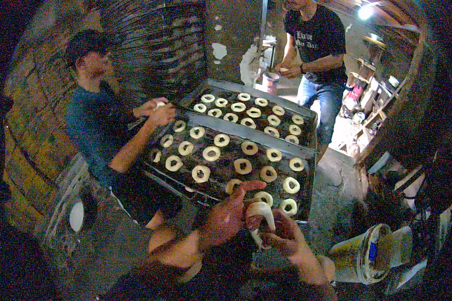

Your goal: The person shapes small dough balls into rings by hand and places them onto baking trays. Two other people also shape dough and place it on trays nearby. The camera wearer's hands are visible performing the shaping and placement actions.

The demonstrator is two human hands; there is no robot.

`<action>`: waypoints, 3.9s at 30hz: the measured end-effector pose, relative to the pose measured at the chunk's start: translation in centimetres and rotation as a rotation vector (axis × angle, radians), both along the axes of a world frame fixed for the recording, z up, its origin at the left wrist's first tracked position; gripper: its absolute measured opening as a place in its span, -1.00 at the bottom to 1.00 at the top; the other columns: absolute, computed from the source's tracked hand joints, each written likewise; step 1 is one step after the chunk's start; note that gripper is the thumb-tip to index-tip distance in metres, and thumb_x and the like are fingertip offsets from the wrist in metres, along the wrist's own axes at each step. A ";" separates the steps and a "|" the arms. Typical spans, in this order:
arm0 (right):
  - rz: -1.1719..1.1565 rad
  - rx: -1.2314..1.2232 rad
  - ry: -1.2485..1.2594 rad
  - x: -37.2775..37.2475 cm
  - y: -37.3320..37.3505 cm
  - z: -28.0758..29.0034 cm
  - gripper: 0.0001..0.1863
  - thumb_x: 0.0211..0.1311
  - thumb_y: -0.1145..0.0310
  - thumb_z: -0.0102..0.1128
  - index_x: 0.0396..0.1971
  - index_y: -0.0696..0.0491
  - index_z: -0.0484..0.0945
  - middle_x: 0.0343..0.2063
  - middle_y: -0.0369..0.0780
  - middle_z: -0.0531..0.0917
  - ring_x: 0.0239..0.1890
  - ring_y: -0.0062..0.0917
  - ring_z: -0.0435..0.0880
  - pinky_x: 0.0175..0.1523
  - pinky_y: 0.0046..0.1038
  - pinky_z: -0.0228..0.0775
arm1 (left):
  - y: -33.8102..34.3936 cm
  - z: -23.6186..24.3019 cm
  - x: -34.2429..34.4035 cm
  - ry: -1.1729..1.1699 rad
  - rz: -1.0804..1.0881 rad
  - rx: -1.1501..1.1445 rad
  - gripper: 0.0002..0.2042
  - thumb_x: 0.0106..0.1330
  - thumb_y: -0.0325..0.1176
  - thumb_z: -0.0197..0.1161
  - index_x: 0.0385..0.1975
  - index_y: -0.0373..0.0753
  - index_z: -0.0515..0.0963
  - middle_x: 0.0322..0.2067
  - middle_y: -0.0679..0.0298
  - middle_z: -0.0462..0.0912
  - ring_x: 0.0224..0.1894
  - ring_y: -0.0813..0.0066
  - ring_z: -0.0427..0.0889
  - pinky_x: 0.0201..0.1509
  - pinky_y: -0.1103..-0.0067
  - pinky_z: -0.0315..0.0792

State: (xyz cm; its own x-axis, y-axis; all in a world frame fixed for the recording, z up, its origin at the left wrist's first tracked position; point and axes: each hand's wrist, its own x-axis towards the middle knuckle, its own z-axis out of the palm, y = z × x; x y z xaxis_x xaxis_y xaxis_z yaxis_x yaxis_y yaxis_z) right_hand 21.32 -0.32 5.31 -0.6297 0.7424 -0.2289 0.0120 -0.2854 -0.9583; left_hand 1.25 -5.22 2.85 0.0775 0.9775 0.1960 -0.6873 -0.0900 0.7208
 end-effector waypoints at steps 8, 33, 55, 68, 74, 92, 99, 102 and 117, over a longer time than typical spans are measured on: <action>-0.213 -0.252 0.479 0.1 0.6 -0.5 -0.63 0.11 0.60 0.02 -0.02 0.13 0.42 -0.34 -0.23 0.60 -0.23 -0.51 0.64 -0.13 -0.43 0.54 | 0.5 0.6 0.5 -0.275 -0.071 -0.219 -0.55 0.51 -0.02 -0.04 0.31 -0.05 0.28 -0.44 0.40 0.45 -0.40 0.56 0.46 -0.25 0.57 0.39; -0.291 -0.016 0.443 2.3 0.0 -0.5 -0.80 0.07 0.57 0.04 -0.27 0.12 0.52 -0.44 -0.28 0.61 -0.48 -0.57 0.58 -0.43 -0.51 0.45 | 1.1 -0.6 2.2 0.014 -0.079 0.117 -0.49 0.46 -0.04 0.05 0.28 -0.21 0.27 -0.31 0.28 0.53 -0.36 0.54 0.56 -0.30 0.63 0.45; -0.044 0.054 -0.066 1.0 1.6 0.0 -0.84 0.29 0.47 0.12 -0.17 0.13 0.57 -0.41 -0.31 0.63 -0.47 -0.68 0.57 -0.36 -0.60 0.44 | 0.4 0.9 1.9 0.000 -0.072 -0.062 -0.43 0.51 0.11 -0.18 0.27 -0.23 0.28 -0.18 0.20 0.60 -0.17 0.41 0.57 -0.03 0.46 0.47; -0.234 0.325 -0.433 4.6 6.3 -7.9 -0.85 0.19 0.36 0.28 -0.30 0.10 0.65 -0.49 -0.36 0.65 -0.43 -0.71 0.55 -0.31 -0.56 0.40 | 2.3 -3.5 -4.4 0.697 0.103 -0.619 -0.61 0.34 -0.03 0.22 -0.03 -0.19 0.54 -0.25 0.26 0.68 -0.23 0.45 0.65 -0.24 0.51 0.53; -0.359 0.283 -0.267 6.7 4.1 -10.5 -0.87 0.20 0.40 0.26 -0.27 0.06 0.66 -0.40 -0.32 0.69 -0.40 -0.67 0.58 -0.34 -0.58 0.45 | 2.5 -10.9 -7.2 0.694 0.742 -0.912 -0.34 0.25 -0.12 0.31 0.33 -0.05 0.19 0.03 0.16 0.56 -0.19 0.31 0.63 -0.32 0.33 0.57; -0.258 0.362 -0.362 5.7 1.9 -12.1 -0.84 0.23 0.45 0.25 -0.19 0.11 0.62 -0.37 -0.29 0.69 -0.33 -0.57 0.61 -0.19 -0.50 0.49 | 10.8 -13.1 -7.9 0.121 0.152 -0.506 -0.32 0.34 -0.28 0.13 0.45 -0.03 0.03 0.28 0.12 0.34 0.04 0.04 0.58 0.11 0.24 0.50; -0.243 0.755 -0.542 -0.8 8.0 -16.2 -0.86 0.18 0.41 0.31 -0.31 0.13 0.64 -0.42 -0.22 0.69 -0.37 -0.53 0.65 -0.25 -0.44 0.48 | 7.8 -7.8 -8.7 0.003 0.165 -0.272 -0.57 0.36 -0.14 0.16 0.12 -0.25 0.41 0.01 0.05 0.58 -0.01 0.15 0.61 0.08 0.27 0.50; -0.166 0.763 -0.662 -3.1 11.6 -19.9 -0.81 0.11 0.29 0.35 -0.37 0.10 0.66 -0.41 -0.11 0.71 -0.35 -0.29 0.70 -0.21 -0.27 0.53 | 6.2 -4.8 -10.1 0.073 0.293 -0.403 -0.63 0.36 -0.20 0.17 0.07 -0.27 0.45 -0.07 0.07 0.63 -0.09 0.23 0.65 -0.01 0.38 0.52; -0.029 1.135 -0.881 -10.6 13.8 -30.6 -0.65 0.09 0.11 0.28 -0.30 0.11 0.57 -0.30 -0.01 0.59 -0.26 -0.06 0.59 -0.20 -0.13 0.48 | 2.5 -6.5 -11.9 0.322 0.483 -0.531 -0.81 0.31 -0.34 0.22 -0.14 -0.23 0.57 -0.32 0.28 0.70 -0.35 0.55 0.66 -0.31 0.56 0.52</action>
State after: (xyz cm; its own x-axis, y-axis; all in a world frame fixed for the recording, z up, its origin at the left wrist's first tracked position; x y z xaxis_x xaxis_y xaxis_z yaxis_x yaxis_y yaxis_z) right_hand 10.77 13.49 -25.27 -0.5788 0.7944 0.1844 0.7175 0.6035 -0.3478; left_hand -10.66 -2.76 -3.66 -0.4065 0.8740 -0.2664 -0.4093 0.0865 0.9083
